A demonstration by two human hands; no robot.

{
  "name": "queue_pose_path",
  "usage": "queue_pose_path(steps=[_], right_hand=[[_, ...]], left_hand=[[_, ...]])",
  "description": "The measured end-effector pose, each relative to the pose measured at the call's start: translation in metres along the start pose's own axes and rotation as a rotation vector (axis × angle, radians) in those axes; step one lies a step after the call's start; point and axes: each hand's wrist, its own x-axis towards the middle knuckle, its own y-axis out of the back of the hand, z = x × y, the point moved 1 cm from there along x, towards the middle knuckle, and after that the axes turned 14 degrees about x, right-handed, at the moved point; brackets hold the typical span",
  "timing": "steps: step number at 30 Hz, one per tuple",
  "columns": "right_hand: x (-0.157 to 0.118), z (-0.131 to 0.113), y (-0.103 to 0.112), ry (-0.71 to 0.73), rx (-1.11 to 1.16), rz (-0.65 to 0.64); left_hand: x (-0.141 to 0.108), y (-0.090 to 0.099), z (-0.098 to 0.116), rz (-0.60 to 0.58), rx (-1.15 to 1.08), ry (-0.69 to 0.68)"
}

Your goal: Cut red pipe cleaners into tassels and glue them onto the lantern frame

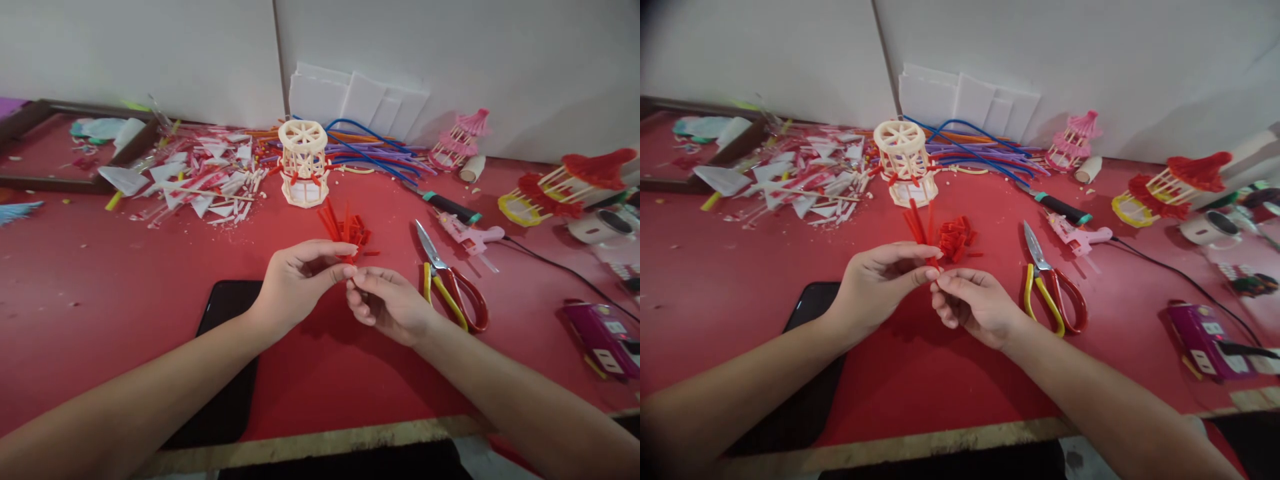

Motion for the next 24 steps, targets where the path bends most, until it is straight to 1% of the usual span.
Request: queue_pose_path(steps=[2, 5, 7, 9, 15, 17, 19, 21, 23, 24], right_hand=[[-0.002, 0.001, 0.000, 0.168, -0.145, 0.041], [-0.009, -0.001, -0.001, 0.425, -0.473, 0.072], [-0.013, -0.003, -0.002, 0.546, -0.682, 0.100], [-0.015, -0.004, -0.003, 0.607, -0.808, 0.118], [-0.013, -0.004, -0.001, 0.611, -0.841, 0.100], [-0.012, -0.004, -0.001, 0.658, -0.935, 0.089], [-0.013, -0.006, 0.001, 0.783, -1.102, 0.072], [-0.014, -0.008, 0.003, 0.961, -1.274, 0.040], [-0.015, -0.009, 0.006, 1.106, -1.394, 0.016], [-0.015, -0.009, 0.007, 1.150, -1.437, 0.012]], left_hand=[[0.000, 0.000, -0.001, -0.004, -0.013, 0.004], [0.000, -0.001, 0.000, -0.020, -0.029, 0.004], [0.000, -0.001, 0.001, -0.042, -0.036, 0.010], [0.000, -0.002, 0.001, -0.065, -0.045, 0.022], [0.000, -0.003, -0.001, -0.064, -0.059, 0.047], [0.000, -0.003, -0.001, -0.076, -0.077, 0.069], [0.000, -0.003, 0.000, -0.090, -0.085, 0.092], [0.001, -0.002, 0.001, -0.098, -0.077, 0.104], [0.001, -0.002, 0.002, -0.105, -0.072, 0.107], [0.001, -0.002, 0.003, -0.109, -0.069, 0.110]])
